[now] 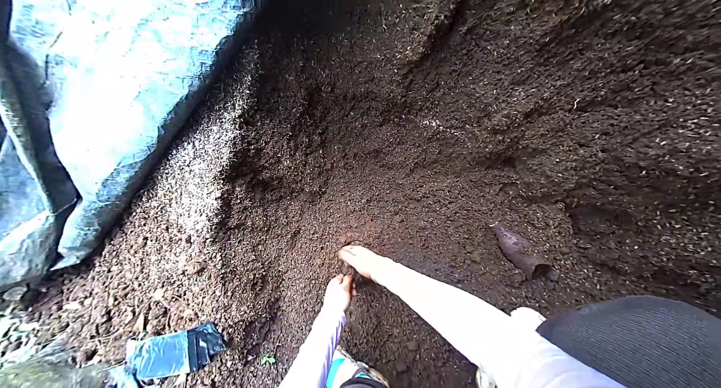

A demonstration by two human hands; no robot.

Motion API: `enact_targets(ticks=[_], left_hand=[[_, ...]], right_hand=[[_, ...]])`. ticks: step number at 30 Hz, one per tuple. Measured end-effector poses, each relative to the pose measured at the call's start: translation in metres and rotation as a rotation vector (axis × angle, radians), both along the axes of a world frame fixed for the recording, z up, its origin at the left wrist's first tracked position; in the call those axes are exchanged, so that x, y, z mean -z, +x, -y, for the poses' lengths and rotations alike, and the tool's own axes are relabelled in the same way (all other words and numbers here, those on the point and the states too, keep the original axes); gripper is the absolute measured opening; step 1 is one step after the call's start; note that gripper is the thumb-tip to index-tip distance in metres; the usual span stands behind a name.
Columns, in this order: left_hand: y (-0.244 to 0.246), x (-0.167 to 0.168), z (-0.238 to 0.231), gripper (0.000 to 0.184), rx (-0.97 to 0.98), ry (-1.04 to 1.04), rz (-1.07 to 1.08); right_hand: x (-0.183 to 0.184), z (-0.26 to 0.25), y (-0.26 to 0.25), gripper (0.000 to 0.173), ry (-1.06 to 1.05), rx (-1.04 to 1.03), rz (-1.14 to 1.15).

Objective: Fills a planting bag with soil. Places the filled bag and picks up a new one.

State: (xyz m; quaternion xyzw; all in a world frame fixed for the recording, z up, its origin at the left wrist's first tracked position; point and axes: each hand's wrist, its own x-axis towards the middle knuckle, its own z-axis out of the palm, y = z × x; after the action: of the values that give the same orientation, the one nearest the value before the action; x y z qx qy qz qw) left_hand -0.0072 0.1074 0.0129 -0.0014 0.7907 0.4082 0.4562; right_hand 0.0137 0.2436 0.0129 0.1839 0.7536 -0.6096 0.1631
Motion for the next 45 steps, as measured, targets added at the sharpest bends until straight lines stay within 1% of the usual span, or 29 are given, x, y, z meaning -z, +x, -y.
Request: enact_targets(ticks=[2,3,4,5,6,8,9,10,11,13,16,19,21,23,25,27,28,29,30,33,35,37,38,39,40,41,42,44,45], left_hand=[[0.001,0.000,0.001,0.030,-0.040,0.028,-0.018],[0.001,0.000,0.003,0.032,-0.048,0.027,-0.017],[0.000,0.000,0.005,0.034,-0.055,0.003,0.000],[-0.001,-0.001,0.005,0.037,-0.073,-0.030,0.031],[-0.002,-0.002,0.004,0.043,-0.087,-0.059,0.073],[-0.007,-0.001,0.001,0.070,-0.155,-0.098,0.140],[-0.009,0.001,-0.001,0.082,-0.154,-0.101,0.161],[-0.013,0.002,-0.004,0.088,-0.126,-0.100,0.180],[-0.015,0.002,-0.008,0.088,-0.096,-0.095,0.191],[-0.017,0.001,-0.014,0.084,-0.080,-0.086,0.197],[-0.018,0.008,-0.013,0.083,-0.143,-0.073,0.173],[-0.018,0.010,-0.013,0.079,-0.230,-0.030,0.136],[-0.016,0.010,-0.013,0.076,-0.226,-0.072,0.073],[-0.017,0.010,-0.013,0.074,-0.181,-0.115,0.002],[-0.017,0.008,-0.014,0.073,-0.129,-0.136,-0.050],[-0.014,0.008,-0.013,0.072,-0.106,-0.129,-0.071],[-0.012,0.009,-0.012,0.071,-0.115,-0.117,-0.076],[-0.012,0.009,-0.012,0.071,-0.130,-0.107,-0.075],[-0.012,0.009,-0.013,0.071,-0.146,-0.098,-0.072],[-0.011,0.010,-0.012,0.066,-0.170,-0.086,-0.081],[-0.014,0.009,-0.008,0.064,-0.142,-0.067,-0.063],[-0.022,0.008,-0.002,0.055,-0.131,-0.001,0.005],[-0.025,0.011,0.000,0.047,-0.156,0.024,0.049],[-0.028,0.012,0.000,0.047,-0.175,0.017,0.086],[-0.029,0.011,-0.001,0.050,-0.185,-0.011,0.104],[-0.030,0.009,-0.004,0.051,-0.180,-0.037,0.095],[-0.031,0.007,-0.008,0.049,-0.161,-0.057,0.069],[-0.034,0.004,-0.017,0.044,-0.120,-0.097,-0.022],[-0.034,0.005,-0.020,0.040,-0.104,-0.122,-0.095]], right_hand=[[-0.018,-0.011,-0.009,0.048,0.018,-0.044,0.045],[-0.035,-0.022,-0.011,0.046,0.021,-0.060,0.047],[-0.044,-0.035,-0.015,0.045,0.038,-0.054,0.031],[-0.045,-0.051,-0.019,0.046,0.090,-0.055,0.028],[-0.042,-0.065,-0.022,0.051,0.179,-0.083,0.077],[-0.015,-0.078,-0.020,0.072,0.366,-0.206,0.269],[-0.007,-0.078,-0.015,0.083,0.412,-0.311,0.382],[-0.005,-0.075,-0.010,0.085,0.427,-0.403,0.452],[-0.001,-0.072,-0.006,0.080,0.430,-0.454,0.461],[-0.003,-0.069,-0.001,0.065,0.441,-0.499,0.389],[-0.011,-0.061,0.002,0.048,0.487,-0.539,0.301],[-0.028,-0.048,0.006,0.039,0.593,-0.559,0.241],[-0.033,-0.046,0.007,0.041,0.605,-0.574,0.223],[-0.032,-0.053,0.005,0.050,0.545,-0.503,0.227],[-0.033,-0.062,0.001,0.070,0.432,-0.366,0.287],[-0.027,-0.067,0.000,0.094,0.336,-0.318,0.337],[-0.019,-0.067,0.001,0.102,0.306,-0.324,0.339],[-0.011,-0.064,0.001,0.104,0.300,-0.346,0.328],[-0.006,-0.060,0.001,0.096,0.311,-0.364,0.308],[-0.012,-0.050,-0.002,0.073,0.413,-0.424,0.269],[-0.014,-0.053,-0.004,0.063,0.449,-0.463,0.257],[-0.014,-0.062,-0.008,0.058,0.380,-0.438,0.307],[-0.012,-0.067,-0.011,0.059,0.300,-0.390,0.368],[-0.013,-0.069,-0.014,0.064,0.196,-0.318,0.444],[-0.010,-0.070,-0.019,0.070,0.150,-0.262,0.489],[-0.009,-0.069,-0.023,0.072,0.156,-0.250,0.493],[-0.008,-0.067,-0.026,0.068,0.213,-0.290,0.451],[-0.002,-0.063,-0.033,0.062,0.369,-0.407,0.327],[-0.009,-0.060,-0.034,0.059,0.447,-0.474,0.293]])
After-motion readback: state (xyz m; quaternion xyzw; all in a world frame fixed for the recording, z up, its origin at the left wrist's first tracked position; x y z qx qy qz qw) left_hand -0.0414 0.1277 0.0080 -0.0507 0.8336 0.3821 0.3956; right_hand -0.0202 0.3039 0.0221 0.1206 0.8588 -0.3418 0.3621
